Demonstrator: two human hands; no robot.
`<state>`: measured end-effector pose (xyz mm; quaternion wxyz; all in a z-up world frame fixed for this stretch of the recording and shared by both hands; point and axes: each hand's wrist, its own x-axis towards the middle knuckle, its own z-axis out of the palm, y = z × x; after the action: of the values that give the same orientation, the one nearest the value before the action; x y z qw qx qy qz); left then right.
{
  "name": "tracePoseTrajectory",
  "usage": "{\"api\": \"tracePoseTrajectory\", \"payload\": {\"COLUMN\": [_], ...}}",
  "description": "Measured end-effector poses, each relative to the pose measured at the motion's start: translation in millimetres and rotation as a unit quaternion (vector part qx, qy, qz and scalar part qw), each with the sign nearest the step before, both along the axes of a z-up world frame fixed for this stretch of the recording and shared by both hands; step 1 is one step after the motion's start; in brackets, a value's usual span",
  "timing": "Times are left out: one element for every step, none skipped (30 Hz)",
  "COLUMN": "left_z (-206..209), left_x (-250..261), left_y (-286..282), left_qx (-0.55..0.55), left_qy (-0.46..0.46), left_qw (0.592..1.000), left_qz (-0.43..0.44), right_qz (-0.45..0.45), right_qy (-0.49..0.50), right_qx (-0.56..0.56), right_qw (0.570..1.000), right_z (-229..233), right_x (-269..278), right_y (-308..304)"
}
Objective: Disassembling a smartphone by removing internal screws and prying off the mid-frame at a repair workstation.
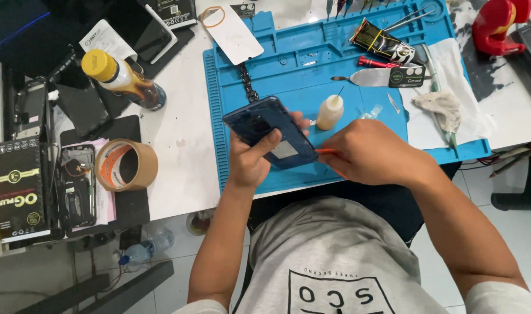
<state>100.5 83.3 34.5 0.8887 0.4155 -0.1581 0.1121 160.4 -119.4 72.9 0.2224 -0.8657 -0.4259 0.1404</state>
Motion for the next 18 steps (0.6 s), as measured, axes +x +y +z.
{"api": "tracePoseTrajectory", "payload": {"left_z": [-4.3,-9.1,-14.1,-13.0,-11.6,-9.3,-23.0,-35.9,-48.3,-43.1,-39.2,-35.8,-32.2,-28.5,-24.4,-9.8,4.3,18.2], "left_x": [4.6,8.9,13.1,9.1,6.7,4.6,4.2,4.3,7.3,5.7,-1.6,-9.0,-13.7,-18.7,-23.6,-26.4,-29.1,-31.8], "left_y": [0.6,1.3,1.5,-1.7,-5.1,-8.3,-0.3,7.7,16.5,26.6,37.3,47.5,54.9,62.3,70.3,76.0,81.3,86.6], "left_qx": [-0.001,-0.005,-0.009,-0.01,-0.029,-0.048,-0.05,-0.002,0.047,0.045,0.105,0.164,0.165,0.176,0.187,0.188,0.235,0.282], "left_qy": [0.003,-0.01,-0.023,-0.02,-0.007,0.006,0.002,0.026,0.046,0.038,0.053,0.068,0.068,0.076,0.084,0.082,0.088,0.094], "left_qw": [1.0,1.0,0.999,0.999,0.998,0.997,0.997,0.996,0.991,0.991,0.984,0.973,0.973,0.973,0.972,0.972,0.964,0.953], "left_qz": [-0.001,0.017,0.035,0.035,0.05,0.064,0.063,0.088,0.114,0.116,0.132,0.148,0.145,0.131,0.119,0.119,0.091,0.063], "right_qz": [-0.001,-0.007,-0.011,-0.011,-0.004,0.003,0.002,0.007,0.013,0.014,0.019,0.023,0.02,0.033,0.047,0.046,0.053,0.061], "right_qy": [0.003,-0.048,-0.099,-0.097,-0.123,-0.149,-0.153,-0.165,-0.181,-0.189,-0.181,-0.174,-0.174,-0.178,-0.185,-0.187,-0.19,-0.193], "right_qx": [-0.001,-0.035,-0.07,-0.072,-0.092,-0.112,-0.113,-0.118,-0.122,-0.122,-0.119,-0.115,-0.115,-0.127,-0.138,-0.137,-0.141,-0.146], "right_qw": [1.0,0.998,0.993,0.993,0.988,0.983,0.982,0.979,0.976,0.974,0.976,0.978,0.978,0.975,0.972,0.972,0.97,0.968], "right_z": [8.3,16.2,24.3,26.9,30.2,34.2,26.7,19.9,13.9,19.5,22.2,24.4,25.0,25.7,26.7,27.3,27.6,27.6], "right_x": [-0.3,-0.6,-0.6,1.7,4.9,8.4,8.5,9.0,12.6,13.1,9.2,5.2,2.8,0.2,-1.7,-4.8,-8.1,-11.4], "right_y": [-1.5,-2.8,-4.3,-4.5,-4.7,-4.9,-3.4,-1.9,0.6,2.5,4.6,6.3,7.1,7.9,9.5,11.0,12.2,13.5]}}
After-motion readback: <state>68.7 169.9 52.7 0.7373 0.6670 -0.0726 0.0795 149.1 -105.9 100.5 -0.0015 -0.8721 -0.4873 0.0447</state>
